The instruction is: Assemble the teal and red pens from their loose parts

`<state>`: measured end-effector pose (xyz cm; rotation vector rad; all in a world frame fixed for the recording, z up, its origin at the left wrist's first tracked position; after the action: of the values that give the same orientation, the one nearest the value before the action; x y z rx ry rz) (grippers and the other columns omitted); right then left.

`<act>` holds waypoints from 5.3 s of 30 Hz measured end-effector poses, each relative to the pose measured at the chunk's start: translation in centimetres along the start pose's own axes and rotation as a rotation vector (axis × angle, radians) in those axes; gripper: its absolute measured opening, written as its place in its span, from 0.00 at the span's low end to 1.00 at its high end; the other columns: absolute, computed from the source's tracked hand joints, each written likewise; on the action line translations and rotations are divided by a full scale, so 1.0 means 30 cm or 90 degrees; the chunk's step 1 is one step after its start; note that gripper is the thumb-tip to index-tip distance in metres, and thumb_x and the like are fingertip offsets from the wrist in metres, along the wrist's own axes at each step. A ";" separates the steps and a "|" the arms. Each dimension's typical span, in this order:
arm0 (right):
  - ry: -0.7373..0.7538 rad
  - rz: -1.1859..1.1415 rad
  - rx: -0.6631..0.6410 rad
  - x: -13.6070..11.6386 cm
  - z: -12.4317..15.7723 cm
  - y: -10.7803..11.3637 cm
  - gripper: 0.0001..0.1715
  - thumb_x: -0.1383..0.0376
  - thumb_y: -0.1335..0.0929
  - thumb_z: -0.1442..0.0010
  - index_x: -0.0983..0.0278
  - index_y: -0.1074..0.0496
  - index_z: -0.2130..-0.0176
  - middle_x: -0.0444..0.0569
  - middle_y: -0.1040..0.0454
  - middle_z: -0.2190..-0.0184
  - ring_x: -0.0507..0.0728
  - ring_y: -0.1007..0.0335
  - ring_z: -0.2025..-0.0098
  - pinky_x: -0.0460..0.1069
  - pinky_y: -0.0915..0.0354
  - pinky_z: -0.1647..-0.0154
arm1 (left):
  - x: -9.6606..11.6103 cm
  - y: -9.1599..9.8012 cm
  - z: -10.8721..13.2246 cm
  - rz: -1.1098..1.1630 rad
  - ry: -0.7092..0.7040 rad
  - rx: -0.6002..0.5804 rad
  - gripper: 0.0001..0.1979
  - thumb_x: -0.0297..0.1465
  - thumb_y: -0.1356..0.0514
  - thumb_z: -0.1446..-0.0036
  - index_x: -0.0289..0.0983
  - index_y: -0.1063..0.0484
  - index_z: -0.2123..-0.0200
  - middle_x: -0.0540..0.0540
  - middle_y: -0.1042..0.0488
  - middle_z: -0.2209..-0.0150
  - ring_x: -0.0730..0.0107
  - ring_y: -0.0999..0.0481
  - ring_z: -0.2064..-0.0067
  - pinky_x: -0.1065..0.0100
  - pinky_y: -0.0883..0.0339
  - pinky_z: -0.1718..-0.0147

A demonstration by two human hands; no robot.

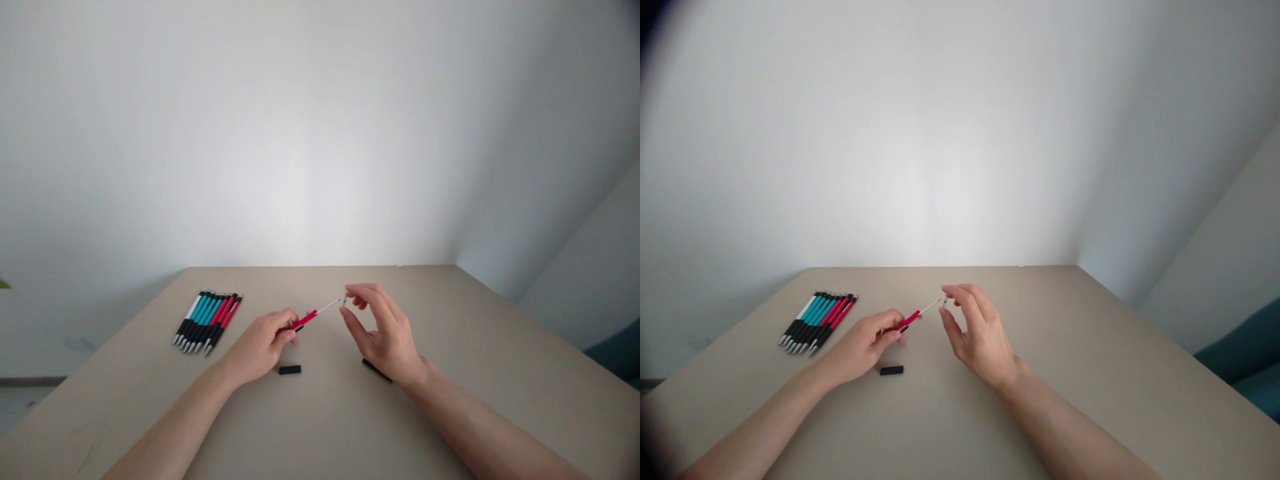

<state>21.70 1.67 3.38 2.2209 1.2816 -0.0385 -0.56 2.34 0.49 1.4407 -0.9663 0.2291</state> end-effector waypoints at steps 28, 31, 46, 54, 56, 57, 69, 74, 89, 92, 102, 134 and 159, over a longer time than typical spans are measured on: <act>-0.043 -0.043 0.032 0.011 0.003 -0.004 0.10 0.72 0.37 0.37 0.61 0.32 0.57 0.48 0.32 0.67 0.54 0.33 0.67 0.49 0.33 0.66 | -0.010 0.004 -0.002 -0.022 0.003 0.022 0.06 0.28 0.49 0.40 0.40 0.33 0.67 0.49 0.24 0.68 0.64 0.27 0.63 0.69 0.41 0.64; -0.052 -0.052 0.046 0.014 0.007 -0.005 0.10 0.73 0.38 0.37 0.61 0.33 0.57 0.48 0.32 0.68 0.53 0.33 0.66 0.49 0.34 0.66 | -0.024 0.008 -0.005 -0.063 0.013 0.043 0.06 0.28 0.49 0.40 0.40 0.33 0.66 0.48 0.25 0.68 0.63 0.28 0.63 0.68 0.41 0.63; -0.053 -0.081 0.027 0.014 0.019 -0.011 0.10 0.71 0.39 0.36 0.61 0.35 0.56 0.48 0.31 0.67 0.54 0.32 0.67 0.49 0.33 0.66 | -0.036 0.014 -0.005 -0.099 0.027 0.065 0.08 0.27 0.50 0.40 0.40 0.31 0.64 0.47 0.27 0.67 0.63 0.28 0.63 0.67 0.40 0.62; -0.034 -0.089 0.002 0.008 0.017 -0.016 0.11 0.72 0.39 0.36 0.61 0.35 0.55 0.48 0.31 0.66 0.54 0.32 0.66 0.49 0.33 0.66 | -0.046 0.008 -0.006 -0.105 0.016 0.058 0.08 0.28 0.49 0.40 0.40 0.31 0.64 0.47 0.28 0.68 0.63 0.29 0.64 0.67 0.40 0.63; -0.033 -0.092 -0.007 0.006 0.017 -0.018 0.11 0.72 0.39 0.36 0.61 0.35 0.55 0.49 0.30 0.65 0.53 0.32 0.66 0.48 0.33 0.65 | -0.040 0.008 -0.007 -0.100 0.010 0.054 0.08 0.28 0.50 0.39 0.40 0.31 0.64 0.47 0.28 0.68 0.63 0.29 0.64 0.67 0.41 0.62; -0.031 -0.095 -0.012 0.004 0.016 -0.019 0.11 0.72 0.38 0.36 0.61 0.35 0.55 0.49 0.30 0.65 0.53 0.32 0.66 0.48 0.33 0.65 | -0.037 0.009 -0.007 -0.097 0.007 0.053 0.08 0.28 0.50 0.39 0.40 0.31 0.64 0.47 0.28 0.68 0.63 0.29 0.64 0.67 0.41 0.62; -0.014 -0.164 -0.055 -0.003 0.020 -0.023 0.12 0.71 0.36 0.38 0.61 0.34 0.54 0.51 0.30 0.61 0.54 0.33 0.65 0.49 0.33 0.67 | -0.027 0.009 -0.007 -0.078 0.000 0.042 0.08 0.27 0.50 0.39 0.39 0.31 0.65 0.47 0.28 0.67 0.64 0.29 0.64 0.67 0.40 0.62; -0.028 -0.172 -0.061 -0.011 0.018 -0.019 0.17 0.73 0.36 0.39 0.61 0.36 0.50 0.51 0.32 0.59 0.53 0.36 0.66 0.49 0.34 0.67 | -0.019 0.008 -0.006 -0.052 0.001 0.039 0.08 0.27 0.50 0.40 0.39 0.31 0.66 0.48 0.27 0.67 0.65 0.29 0.64 0.68 0.41 0.63; 0.123 -0.141 -0.573 -0.069 0.050 -0.068 0.20 0.60 0.34 0.38 0.60 0.31 0.47 0.53 0.38 0.40 0.63 0.45 0.40 0.59 0.46 0.41 | -0.019 0.007 -0.020 0.284 0.026 0.102 0.07 0.35 0.47 0.38 0.38 0.38 0.61 0.42 0.21 0.61 0.65 0.25 0.60 0.65 0.38 0.57; 0.123 -0.150 -0.609 -0.072 0.062 -0.082 0.22 0.58 0.35 0.37 0.60 0.33 0.44 0.51 0.35 0.41 0.63 0.45 0.40 0.59 0.47 0.41 | -0.017 0.009 -0.021 0.305 0.045 0.112 0.08 0.36 0.45 0.40 0.37 0.38 0.62 0.42 0.21 0.62 0.65 0.25 0.64 0.65 0.37 0.60; 0.051 -0.124 -0.454 -0.006 0.038 -0.085 0.08 0.71 0.35 0.40 0.65 0.25 0.67 0.51 0.23 0.65 0.57 0.31 0.60 0.52 0.37 0.55 | -0.012 0.015 -0.024 0.298 0.093 0.106 0.09 0.35 0.43 0.44 0.36 0.34 0.64 0.42 0.22 0.63 0.62 0.25 0.62 0.67 0.38 0.66; -0.193 0.089 -0.685 0.084 0.025 0.043 0.04 0.71 0.33 0.54 0.64 0.27 0.77 0.44 0.27 0.80 0.51 0.36 0.80 0.44 0.48 0.80 | 0.007 0.014 -0.007 0.273 0.076 0.072 0.14 0.40 0.46 0.40 0.35 0.33 0.70 0.46 0.27 0.71 0.69 0.31 0.70 0.69 0.37 0.70; 0.000 -0.079 -0.162 0.034 0.002 0.013 0.08 0.65 0.37 0.35 0.62 0.28 0.61 0.50 0.24 0.68 0.55 0.32 0.66 0.50 0.35 0.64 | 0.014 -0.009 -0.005 0.083 -0.039 0.010 0.18 0.41 0.49 0.38 0.36 0.25 0.68 0.50 0.34 0.76 0.71 0.38 0.73 0.72 0.47 0.74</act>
<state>22.57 2.32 3.21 1.9256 1.3420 0.0733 -0.05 2.24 0.60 1.4071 -1.1125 0.2892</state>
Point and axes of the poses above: each hand's wrist, its own z-axis away from the middle knuckle, its own y-axis out of the back of the hand, x = y × z, the point moved 2 cm from there along -z, towards the middle knuckle
